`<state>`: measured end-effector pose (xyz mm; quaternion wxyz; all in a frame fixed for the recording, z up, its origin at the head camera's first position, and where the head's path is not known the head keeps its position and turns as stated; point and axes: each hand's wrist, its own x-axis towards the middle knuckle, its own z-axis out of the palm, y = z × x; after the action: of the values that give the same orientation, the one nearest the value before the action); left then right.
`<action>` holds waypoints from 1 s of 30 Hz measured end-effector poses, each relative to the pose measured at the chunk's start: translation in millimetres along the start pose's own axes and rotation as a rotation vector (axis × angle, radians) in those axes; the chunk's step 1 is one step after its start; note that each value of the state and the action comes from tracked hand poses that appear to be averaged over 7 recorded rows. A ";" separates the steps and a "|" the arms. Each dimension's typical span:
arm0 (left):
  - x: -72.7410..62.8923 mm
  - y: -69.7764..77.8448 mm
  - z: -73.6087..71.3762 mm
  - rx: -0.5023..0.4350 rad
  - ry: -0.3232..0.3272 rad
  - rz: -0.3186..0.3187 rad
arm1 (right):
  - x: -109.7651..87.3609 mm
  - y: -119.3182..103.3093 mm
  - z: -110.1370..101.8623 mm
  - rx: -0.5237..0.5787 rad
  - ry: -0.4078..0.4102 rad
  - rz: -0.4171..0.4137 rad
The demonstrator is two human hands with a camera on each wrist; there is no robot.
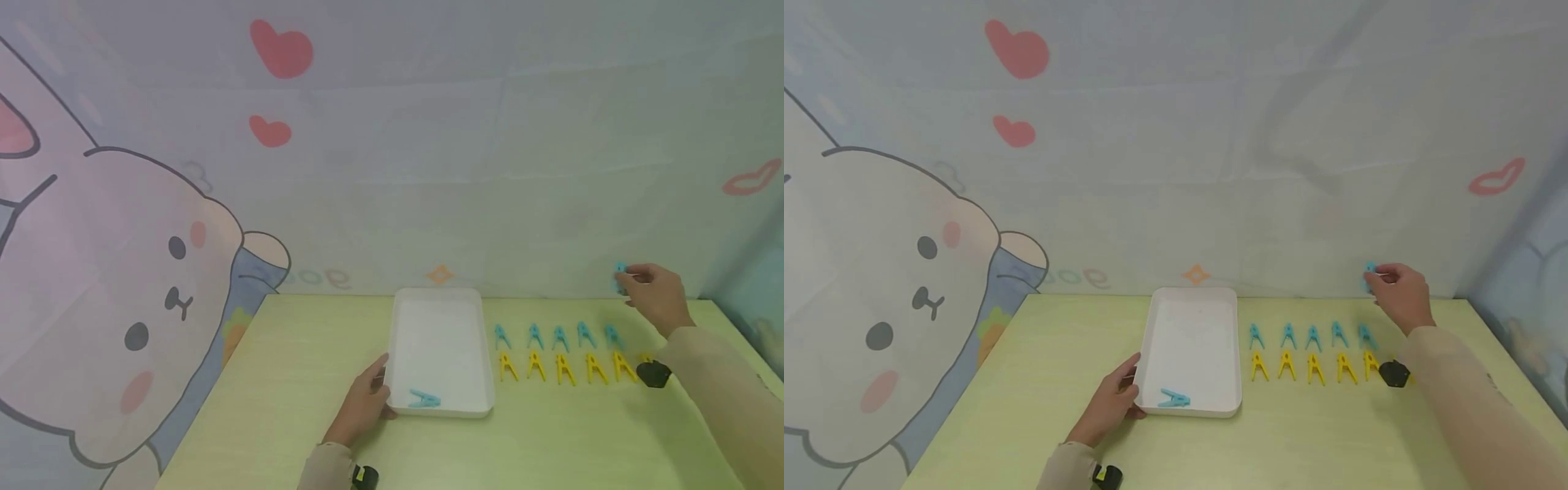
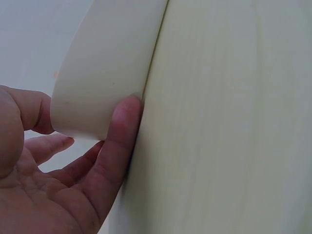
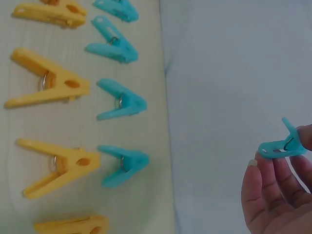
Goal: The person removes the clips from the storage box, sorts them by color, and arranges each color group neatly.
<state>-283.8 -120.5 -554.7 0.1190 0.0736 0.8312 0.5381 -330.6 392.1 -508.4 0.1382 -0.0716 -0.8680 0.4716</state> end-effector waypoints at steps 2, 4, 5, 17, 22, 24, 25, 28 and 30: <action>0.1 0.1 0.4 -0.006 0.002 -0.002 | -0.7 11.4 -2.3 -0.053 0.013 0.024; -0.3 0.1 0.4 -0.014 0.004 -0.005 | -1.9 21.7 -2.5 -0.103 0.017 0.050; -0.6 0.0 0.4 -0.016 0.004 -0.006 | -2.7 26.4 -2.1 -0.130 0.016 0.061; -1.1 1.6 -0.9 -0.030 -0.004 -0.001 | -10.2 70.7 -1.4 -0.402 -0.095 0.057; -2.8 4.0 -1.3 -0.033 -0.012 0.003 | -11.1 84.7 0.3 -0.450 -0.183 0.122; -3.3 5.2 -1.5 -0.035 -0.016 0.005 | -11.1 87.5 2.0 -0.447 -0.203 0.154; -3.5 5.5 -1.5 -0.035 -0.018 0.005 | -11.1 88.4 2.7 -0.448 -0.212 0.161; -3.2 5.0 -1.4 -0.035 -0.018 0.004 | -12.1 88.4 3.5 -0.450 -0.238 0.165; -2.4 3.7 -1.0 -0.033 -0.017 0.004 | -13.7 87.2 3.0 -0.456 -0.258 0.153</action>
<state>-281.8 -120.5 -550.7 0.1260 0.0779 0.8210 0.5514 -319.0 433.6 -585.4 -0.0294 -0.1057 -0.9543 0.2781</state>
